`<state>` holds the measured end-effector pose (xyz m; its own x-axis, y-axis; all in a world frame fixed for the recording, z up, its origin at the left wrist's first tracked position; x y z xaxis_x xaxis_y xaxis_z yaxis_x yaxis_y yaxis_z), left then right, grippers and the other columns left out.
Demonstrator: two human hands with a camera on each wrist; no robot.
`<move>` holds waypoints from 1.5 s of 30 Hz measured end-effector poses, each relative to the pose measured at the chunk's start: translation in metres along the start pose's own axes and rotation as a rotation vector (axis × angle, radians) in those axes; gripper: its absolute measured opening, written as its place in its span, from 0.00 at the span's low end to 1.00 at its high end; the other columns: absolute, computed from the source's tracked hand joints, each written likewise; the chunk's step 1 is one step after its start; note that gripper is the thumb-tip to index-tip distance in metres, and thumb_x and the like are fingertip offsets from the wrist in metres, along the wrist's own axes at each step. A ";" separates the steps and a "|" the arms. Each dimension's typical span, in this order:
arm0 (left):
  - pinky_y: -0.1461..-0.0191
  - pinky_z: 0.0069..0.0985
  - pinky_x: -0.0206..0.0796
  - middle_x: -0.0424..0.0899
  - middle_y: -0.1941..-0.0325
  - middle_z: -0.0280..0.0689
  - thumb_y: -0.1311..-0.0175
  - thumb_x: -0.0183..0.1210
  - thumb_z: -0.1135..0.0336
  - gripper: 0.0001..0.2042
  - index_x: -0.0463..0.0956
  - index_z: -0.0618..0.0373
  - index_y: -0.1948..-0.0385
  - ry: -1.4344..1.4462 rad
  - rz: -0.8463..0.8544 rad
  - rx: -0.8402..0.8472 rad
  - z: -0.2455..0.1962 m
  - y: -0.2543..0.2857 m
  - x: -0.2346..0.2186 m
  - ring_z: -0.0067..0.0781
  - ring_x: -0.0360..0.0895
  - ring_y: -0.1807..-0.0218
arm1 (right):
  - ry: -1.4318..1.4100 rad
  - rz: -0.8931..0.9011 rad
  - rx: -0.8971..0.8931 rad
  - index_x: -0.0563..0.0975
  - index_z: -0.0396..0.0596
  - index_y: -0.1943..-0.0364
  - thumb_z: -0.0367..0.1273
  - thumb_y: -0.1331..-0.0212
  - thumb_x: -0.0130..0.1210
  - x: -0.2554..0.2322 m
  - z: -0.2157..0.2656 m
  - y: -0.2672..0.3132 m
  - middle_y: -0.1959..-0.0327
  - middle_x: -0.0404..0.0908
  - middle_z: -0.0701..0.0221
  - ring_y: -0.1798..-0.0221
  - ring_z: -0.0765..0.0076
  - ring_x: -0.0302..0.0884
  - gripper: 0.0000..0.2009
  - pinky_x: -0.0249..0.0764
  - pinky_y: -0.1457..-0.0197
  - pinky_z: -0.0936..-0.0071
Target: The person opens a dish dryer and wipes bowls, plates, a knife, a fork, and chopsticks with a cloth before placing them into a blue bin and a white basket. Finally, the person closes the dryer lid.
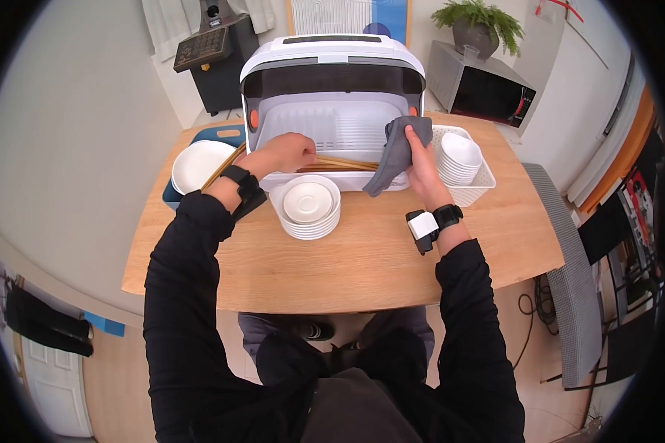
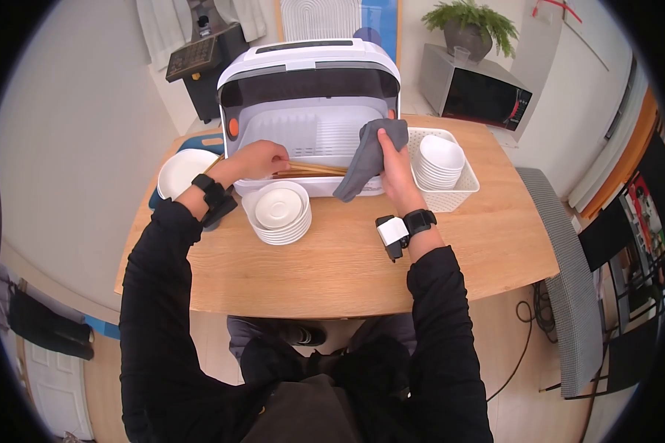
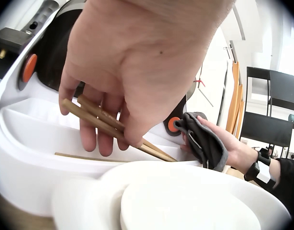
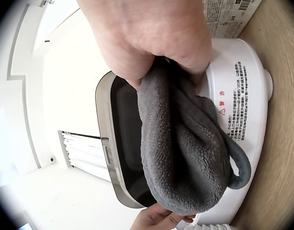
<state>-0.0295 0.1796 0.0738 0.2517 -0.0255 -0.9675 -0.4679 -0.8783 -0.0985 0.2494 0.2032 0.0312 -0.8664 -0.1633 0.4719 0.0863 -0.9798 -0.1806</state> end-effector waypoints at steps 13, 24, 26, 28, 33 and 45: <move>0.57 0.33 0.71 0.84 0.64 0.45 0.38 0.61 0.66 0.09 0.82 0.61 0.61 0.047 -0.457 -0.047 -0.005 0.055 -0.035 0.47 0.81 0.61 | 0.507 -0.058 -0.370 0.66 0.43 0.34 0.46 0.36 0.59 0.055 0.047 0.024 0.41 0.75 0.63 0.38 0.62 0.72 0.32 0.64 0.34 0.72; 0.58 0.36 0.69 0.79 0.70 0.43 0.43 0.61 0.74 0.07 0.81 0.63 0.64 0.018 -0.718 0.128 -0.050 0.065 -0.051 0.47 0.77 0.63 | 1.289 0.310 -0.919 0.72 0.60 0.39 0.27 0.58 0.68 0.142 0.020 0.052 0.51 0.81 0.74 0.45 0.63 0.77 0.34 0.51 0.26 0.46; 0.58 0.36 0.69 0.79 0.70 0.43 0.44 0.61 0.75 0.07 0.81 0.63 0.65 -0.005 -0.732 0.141 -0.053 0.068 -0.057 0.47 0.77 0.62 | 1.294 0.341 -0.964 0.74 0.60 0.42 0.25 0.59 0.67 0.146 0.022 0.051 0.53 0.82 0.75 0.46 0.64 0.78 0.33 0.52 0.26 0.48; 0.58 0.36 0.69 0.80 0.70 0.43 0.45 0.61 0.75 0.07 0.80 0.63 0.64 -0.029 -0.719 0.145 -0.059 0.072 -0.062 0.47 0.77 0.62 | 1.296 0.360 -1.003 0.75 0.60 0.44 0.23 0.60 0.66 0.146 0.026 0.051 0.54 0.82 0.76 0.48 0.65 0.79 0.32 0.52 0.26 0.49; 0.57 0.35 0.69 0.81 0.69 0.42 0.44 0.61 0.75 0.07 0.81 0.62 0.63 0.038 -0.676 0.184 -0.058 0.072 -0.066 0.45 0.77 0.63 | 1.293 0.394 -0.997 0.77 0.59 0.48 0.20 0.63 0.65 0.145 0.041 0.051 0.56 0.83 0.76 0.49 0.67 0.79 0.31 0.53 0.26 0.52; 0.57 0.28 0.70 0.82 0.70 0.42 0.40 0.63 0.72 0.07 0.83 0.62 0.62 0.158 -0.727 0.101 -0.028 0.085 -0.083 0.39 0.77 0.67 | 1.299 0.330 -0.954 0.77 0.57 0.47 0.17 0.62 0.59 0.122 0.055 0.035 0.56 0.83 0.74 0.48 0.65 0.78 0.31 0.49 0.24 0.51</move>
<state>-0.0663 0.0942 0.1522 0.6421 0.4694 -0.6061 -0.2110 -0.6519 -0.7284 0.1740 0.1426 0.1299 -0.7225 0.3451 -0.5991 0.4500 -0.4231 -0.7865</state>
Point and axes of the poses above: each hand's wrist, its own y-axis away from the middle knuckle, its own x-axis out of the palm, z = x × y, the point moved 4 cm from there along -y, towards the middle knuckle
